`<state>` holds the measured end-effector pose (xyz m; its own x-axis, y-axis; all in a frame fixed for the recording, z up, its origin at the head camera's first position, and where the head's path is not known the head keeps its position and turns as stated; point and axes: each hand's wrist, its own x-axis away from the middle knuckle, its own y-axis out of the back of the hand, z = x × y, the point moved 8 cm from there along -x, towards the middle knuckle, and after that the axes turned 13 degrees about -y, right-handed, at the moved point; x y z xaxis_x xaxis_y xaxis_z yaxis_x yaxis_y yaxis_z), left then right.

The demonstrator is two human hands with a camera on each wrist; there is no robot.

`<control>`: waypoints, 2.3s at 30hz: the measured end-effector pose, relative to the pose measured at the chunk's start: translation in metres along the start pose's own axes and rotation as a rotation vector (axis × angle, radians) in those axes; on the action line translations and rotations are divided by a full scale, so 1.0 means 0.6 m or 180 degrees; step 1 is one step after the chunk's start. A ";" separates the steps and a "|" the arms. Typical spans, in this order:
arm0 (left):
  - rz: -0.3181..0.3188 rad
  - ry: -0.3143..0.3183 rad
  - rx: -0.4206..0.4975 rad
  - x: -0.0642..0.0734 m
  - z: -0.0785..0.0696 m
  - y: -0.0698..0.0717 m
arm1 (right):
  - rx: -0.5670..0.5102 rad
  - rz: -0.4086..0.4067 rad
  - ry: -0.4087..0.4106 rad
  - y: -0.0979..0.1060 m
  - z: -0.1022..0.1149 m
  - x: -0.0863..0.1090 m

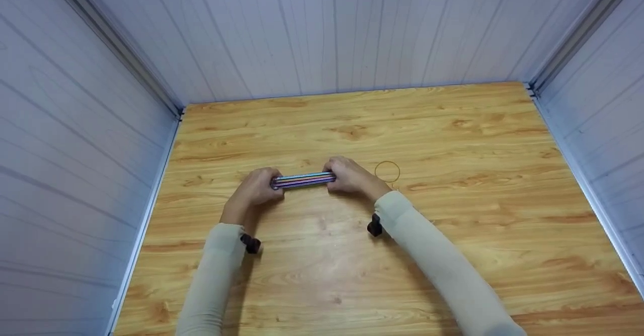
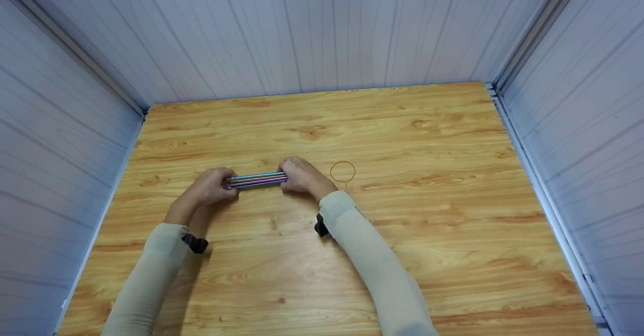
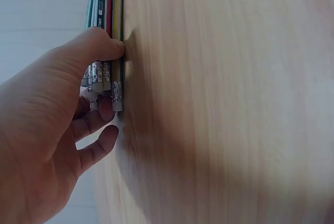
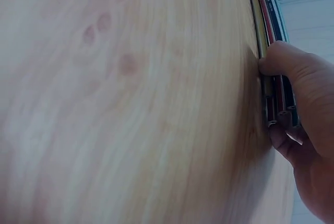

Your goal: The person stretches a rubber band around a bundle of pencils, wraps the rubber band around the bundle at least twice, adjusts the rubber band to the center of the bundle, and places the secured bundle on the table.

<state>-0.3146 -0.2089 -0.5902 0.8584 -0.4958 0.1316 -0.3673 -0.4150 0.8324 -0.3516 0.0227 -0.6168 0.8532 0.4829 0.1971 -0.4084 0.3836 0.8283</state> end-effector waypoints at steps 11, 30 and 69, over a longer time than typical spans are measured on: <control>0.0066 -0.0022 -0.0168 -0.003 -0.006 -0.002 | -0.0080 -0.0001 -0.0031 -0.001 -0.006 -0.006; -0.0108 -0.0104 -0.0219 -0.002 -0.030 0.033 | -0.0110 0.0047 -0.0032 0.055 0.034 0.029; -0.0163 -0.0545 -0.0785 -0.023 -0.110 0.060 | -0.0183 -0.0654 0.0669 0.157 0.073 0.096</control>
<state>-0.3157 -0.1665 -0.5266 0.7931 -0.6090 0.0111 -0.2092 -0.2552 0.9440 -0.3268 0.0524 -0.5042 0.8365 0.5406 -0.0897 -0.2568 0.5314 0.8072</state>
